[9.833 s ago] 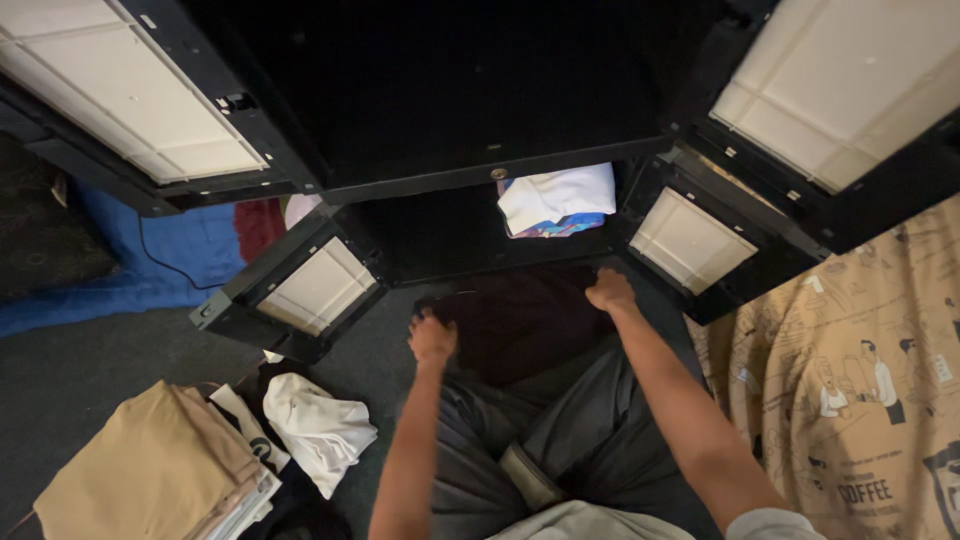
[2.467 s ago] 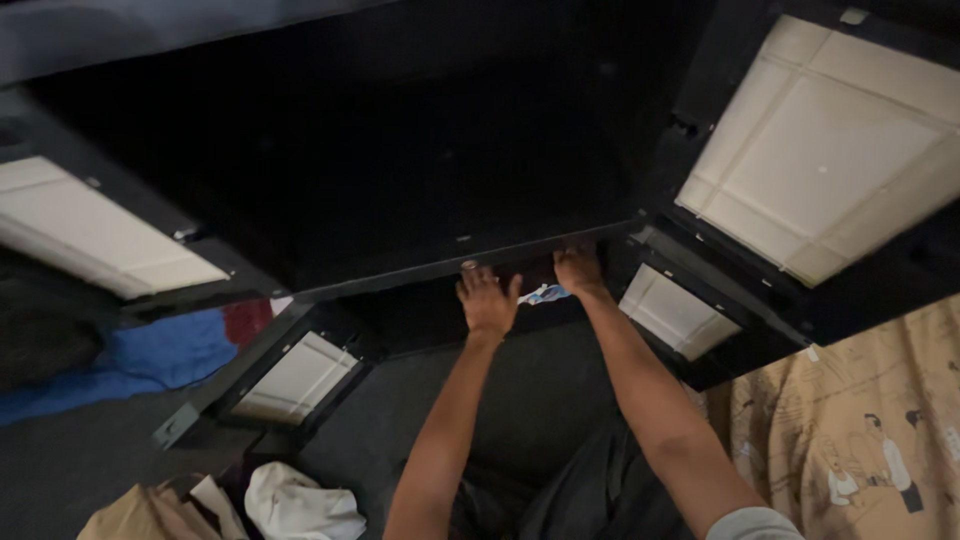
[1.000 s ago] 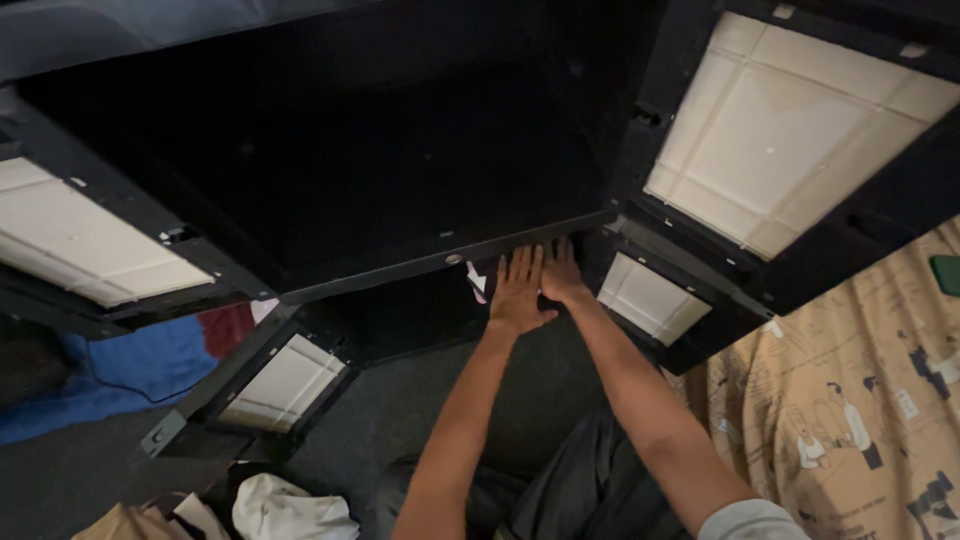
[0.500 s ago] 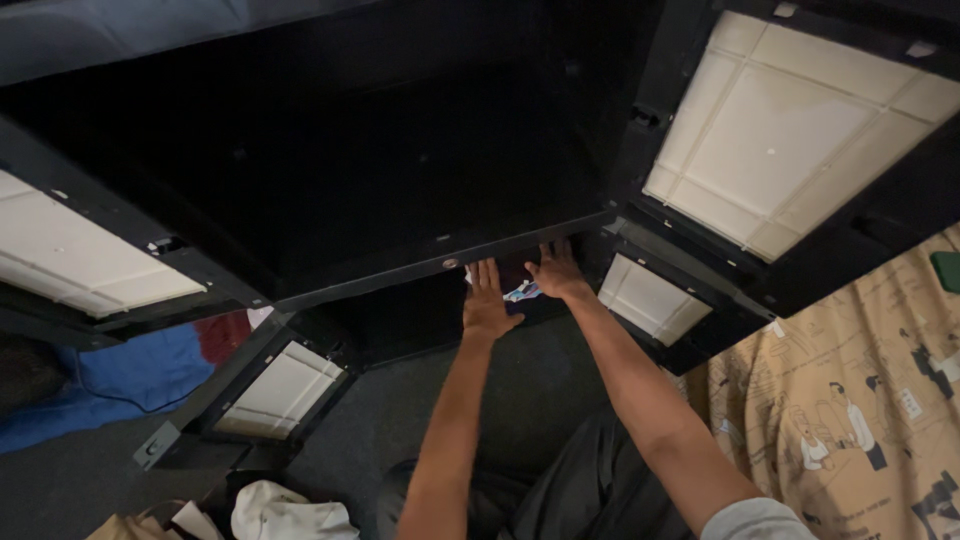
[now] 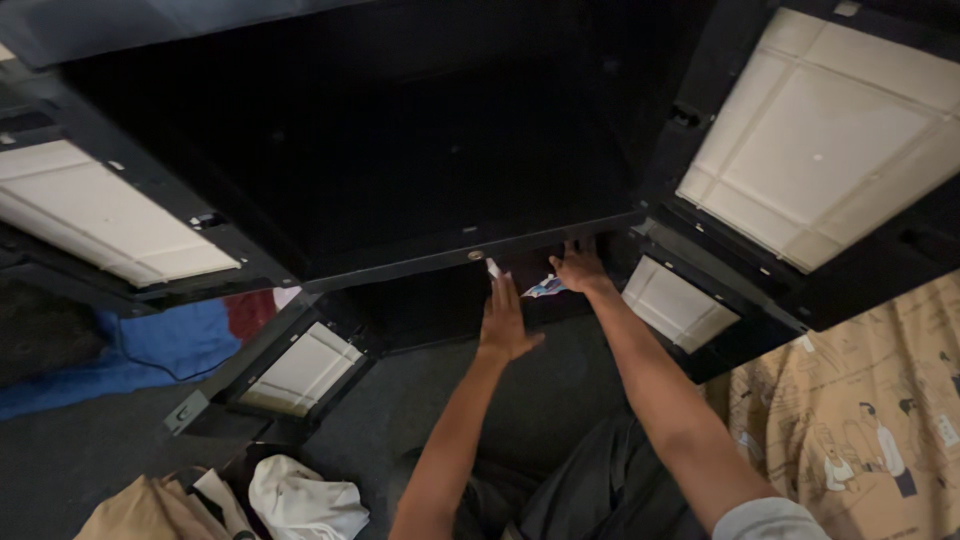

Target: The person folds a blue t-shirt, a white garment, and a black garment by hand and places them inside a storage cabinet one at a time.

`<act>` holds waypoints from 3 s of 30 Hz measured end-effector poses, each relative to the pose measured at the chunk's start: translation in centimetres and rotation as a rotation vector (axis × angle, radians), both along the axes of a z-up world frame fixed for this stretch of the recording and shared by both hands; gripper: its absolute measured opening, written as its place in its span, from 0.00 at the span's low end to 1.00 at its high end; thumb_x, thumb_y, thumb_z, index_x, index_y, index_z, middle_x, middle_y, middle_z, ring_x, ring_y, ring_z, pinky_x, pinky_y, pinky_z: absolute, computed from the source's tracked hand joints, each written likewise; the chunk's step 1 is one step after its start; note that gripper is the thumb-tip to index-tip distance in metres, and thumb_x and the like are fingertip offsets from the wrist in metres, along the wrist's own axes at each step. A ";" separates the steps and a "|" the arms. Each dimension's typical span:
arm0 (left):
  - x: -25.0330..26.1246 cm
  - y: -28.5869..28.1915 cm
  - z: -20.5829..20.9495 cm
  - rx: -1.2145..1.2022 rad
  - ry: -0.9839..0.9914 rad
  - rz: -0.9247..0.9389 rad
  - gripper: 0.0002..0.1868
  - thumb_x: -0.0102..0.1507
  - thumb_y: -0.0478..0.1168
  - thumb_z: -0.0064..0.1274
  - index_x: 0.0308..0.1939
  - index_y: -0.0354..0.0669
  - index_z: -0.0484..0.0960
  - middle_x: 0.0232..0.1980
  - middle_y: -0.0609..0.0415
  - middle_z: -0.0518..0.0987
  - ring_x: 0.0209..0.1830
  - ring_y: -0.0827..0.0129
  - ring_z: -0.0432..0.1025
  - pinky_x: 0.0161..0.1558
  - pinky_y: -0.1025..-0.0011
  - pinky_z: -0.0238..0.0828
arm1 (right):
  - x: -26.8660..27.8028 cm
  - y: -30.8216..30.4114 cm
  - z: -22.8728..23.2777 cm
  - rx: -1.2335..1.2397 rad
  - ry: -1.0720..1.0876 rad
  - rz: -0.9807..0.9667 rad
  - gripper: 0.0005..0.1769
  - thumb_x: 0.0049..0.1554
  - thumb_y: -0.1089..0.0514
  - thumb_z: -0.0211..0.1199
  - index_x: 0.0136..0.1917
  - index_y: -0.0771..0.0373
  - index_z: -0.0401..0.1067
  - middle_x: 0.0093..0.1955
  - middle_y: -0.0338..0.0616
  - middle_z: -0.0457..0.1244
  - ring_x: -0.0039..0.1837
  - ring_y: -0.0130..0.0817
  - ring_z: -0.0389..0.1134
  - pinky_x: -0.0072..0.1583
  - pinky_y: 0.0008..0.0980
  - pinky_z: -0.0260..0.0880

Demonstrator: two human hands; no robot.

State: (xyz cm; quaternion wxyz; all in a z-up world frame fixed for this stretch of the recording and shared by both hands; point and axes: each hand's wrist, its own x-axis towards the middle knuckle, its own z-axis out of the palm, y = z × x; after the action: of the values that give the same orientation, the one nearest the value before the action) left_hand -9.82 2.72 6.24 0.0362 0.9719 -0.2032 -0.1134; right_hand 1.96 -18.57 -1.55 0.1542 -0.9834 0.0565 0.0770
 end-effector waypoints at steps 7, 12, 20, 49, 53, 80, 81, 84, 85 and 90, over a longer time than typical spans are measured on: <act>-4.7 2.5 -3.3 -0.279 0.044 0.124 0.67 0.57 0.61 0.65 0.80 0.33 0.33 0.83 0.35 0.33 0.84 0.45 0.35 0.77 0.51 0.44 | 0.3 0.0 0.5 -0.171 0.010 0.094 0.44 0.70 0.33 0.37 0.84 0.68 0.38 0.88 0.52 0.33 0.88 0.53 0.29 0.84 0.47 0.29; -7.3 5.0 -6.5 -0.453 0.004 0.174 0.63 0.58 0.60 0.63 0.80 0.35 0.38 0.83 0.35 0.39 0.82 0.44 0.43 0.74 0.52 0.53 | -0.4 0.7 1.0 -0.029 -0.004 -0.025 0.47 0.64 0.35 0.42 0.84 0.60 0.32 0.86 0.54 0.27 0.85 0.54 0.26 0.80 0.45 0.31; -10.6 8.4 -4.5 -0.756 -0.136 0.243 0.56 0.61 0.62 0.60 0.79 0.34 0.47 0.81 0.30 0.49 0.79 0.37 0.50 0.72 0.52 0.57 | -3.1 1.6 0.7 0.035 -0.243 -0.030 0.44 0.66 0.37 0.45 0.84 0.64 0.39 0.85 0.62 0.32 0.85 0.59 0.32 0.81 0.48 0.35; -38.2 33.0 8.9 -1.156 -0.795 0.948 0.34 0.68 0.47 0.54 0.76 0.39 0.62 0.76 0.41 0.66 0.77 0.53 0.61 0.70 0.56 0.62 | -30.2 38.5 17.5 1.443 -0.103 0.700 0.42 0.69 0.29 0.33 0.72 0.65 0.66 0.62 0.51 0.68 0.65 0.39 0.70 0.68 0.39 0.65; -47.1 38.5 6.4 -1.050 -0.958 1.260 0.33 0.68 0.47 0.54 0.74 0.38 0.65 0.73 0.39 0.69 0.74 0.53 0.64 0.68 0.57 0.65 | -35.2 44.8 15.0 1.389 0.130 0.893 0.37 0.69 0.34 0.37 0.72 0.64 0.66 0.60 0.47 0.69 0.61 0.35 0.71 0.64 0.33 0.67; -54.3 39.6 -16.1 -0.430 -0.514 1.492 0.47 0.53 0.52 0.68 0.68 0.32 0.66 0.69 0.35 0.69 0.70 0.45 0.62 0.69 0.51 0.51 | -47.9 53.0 -10.1 0.591 0.866 0.602 0.37 0.54 0.38 0.67 0.69 0.62 0.69 0.60 0.46 0.68 0.58 0.37 0.70 0.54 0.41 0.72; -54.4 39.7 -16.0 -0.424 -0.520 1.491 0.46 0.53 0.52 0.68 0.68 0.32 0.67 0.68 0.35 0.69 0.70 0.46 0.62 0.69 0.51 0.50 | -48.1 53.2 -10.1 0.597 0.864 0.590 0.38 0.53 0.39 0.68 0.69 0.61 0.68 0.60 0.45 0.68 0.58 0.37 0.69 0.54 0.40 0.72; -55.0 39.6 -15.1 -0.505 -0.447 1.523 0.41 0.56 0.52 0.65 0.67 0.34 0.70 0.67 0.39 0.73 0.70 0.49 0.64 0.70 0.54 0.54 | -49.0 53.2 -10.4 0.616 0.906 0.565 0.33 0.52 0.40 0.70 0.63 0.61 0.73 0.55 0.42 0.68 0.54 0.37 0.68 0.54 0.40 0.73; -55.1 39.8 -14.5 -0.523 -0.442 1.543 0.40 0.56 0.52 0.65 0.66 0.35 0.71 0.65 0.39 0.75 0.68 0.49 0.66 0.69 0.54 0.57 | -49.1 53.4 -10.5 0.623 0.926 0.559 0.30 0.52 0.40 0.70 0.61 0.61 0.75 0.53 0.41 0.68 0.53 0.36 0.67 0.53 0.40 0.73; -55.7 39.2 -11.1 -0.661 -0.356 1.695 0.32 0.57 0.52 0.62 0.61 0.39 0.76 0.55 0.37 0.81 0.56 0.44 0.76 0.59 0.54 0.70 | -50.4 53.3 -9.9 0.738 0.694 0.731 0.20 0.56 0.46 0.70 0.49 0.67 0.79 0.39 0.45 0.67 0.41 0.35 0.66 0.47 0.40 0.68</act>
State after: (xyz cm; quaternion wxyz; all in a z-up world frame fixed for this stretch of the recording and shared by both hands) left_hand -65.52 41.93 -4.84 0.3507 0.7390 0.5508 0.1658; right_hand -48.48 34.70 -11.41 0.4202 -0.7386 -0.2673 0.4544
